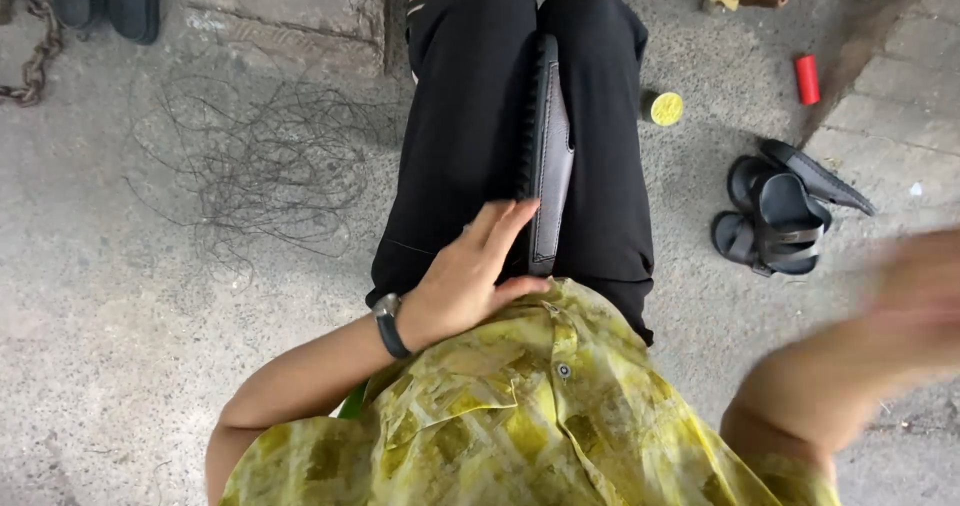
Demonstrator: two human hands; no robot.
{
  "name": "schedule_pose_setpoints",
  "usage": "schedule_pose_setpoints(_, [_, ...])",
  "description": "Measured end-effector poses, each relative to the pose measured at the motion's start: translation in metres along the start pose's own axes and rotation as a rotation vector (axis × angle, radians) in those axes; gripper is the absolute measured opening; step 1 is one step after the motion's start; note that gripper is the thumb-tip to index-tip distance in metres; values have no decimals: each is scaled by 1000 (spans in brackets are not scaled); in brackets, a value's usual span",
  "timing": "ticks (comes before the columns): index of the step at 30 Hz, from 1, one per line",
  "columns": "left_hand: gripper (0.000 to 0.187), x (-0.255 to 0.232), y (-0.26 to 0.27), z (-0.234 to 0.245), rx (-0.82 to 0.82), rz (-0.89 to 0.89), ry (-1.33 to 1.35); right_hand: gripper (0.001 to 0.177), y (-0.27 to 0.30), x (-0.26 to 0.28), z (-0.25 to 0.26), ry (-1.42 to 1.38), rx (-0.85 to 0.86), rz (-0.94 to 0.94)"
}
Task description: Hand-sewing the sole of a shoe using a needle and thread to repair it
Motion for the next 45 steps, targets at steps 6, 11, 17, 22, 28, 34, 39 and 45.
schedule_pose_setpoints(6, [55, 23, 20, -19, 186, 188, -438, 23, -58, -2, 31, -2330, 158, 166])
schedule_pose_setpoints(11, [31, 25, 5, 9, 164, 152, 198, 47, -48, 2, 76, -3087, 615, 616])
schedule_pose_setpoints(17, [31, 24, -49, 38, 168, 85, 1056, 17, -64, -4, 74, -3295, 1243, 522])
schedule_pose_setpoints(22, [46, 56, -93, 10, -39, 444, 1105, 17, -62, 17, 86, -3272, 1402, 426])
schedule_pose_setpoints(28, [43, 76, -99, 51, -161, 219, 571, 26, -71, 16, 78, -3002, 953, 498])
schedule_pose_setpoints(34, [38, 27, -53, 54, -58, 18, -83, 44, -60, -1, 76, -2692, 446, 588])
schedule_pose_setpoints(39, [64, 25, -18, 3, 96, 73, 90, 40, -54, -1, 82, -2577, 386, 560])
schedule_pose_setpoints(45, [65, 33, -19, -11, -2, 46, 39, 37, -59, -10, 84, -2403, 374, 596])
Point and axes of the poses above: each hand's wrist, its own y-axis away from the middle knuckle, its own z-axis out of the back of the hand, x = y × z, the point moved 1 cm from there along -y, towards the middle knuckle, and after that the axes turned 6 degrees about -y, right-handed, at the moved point
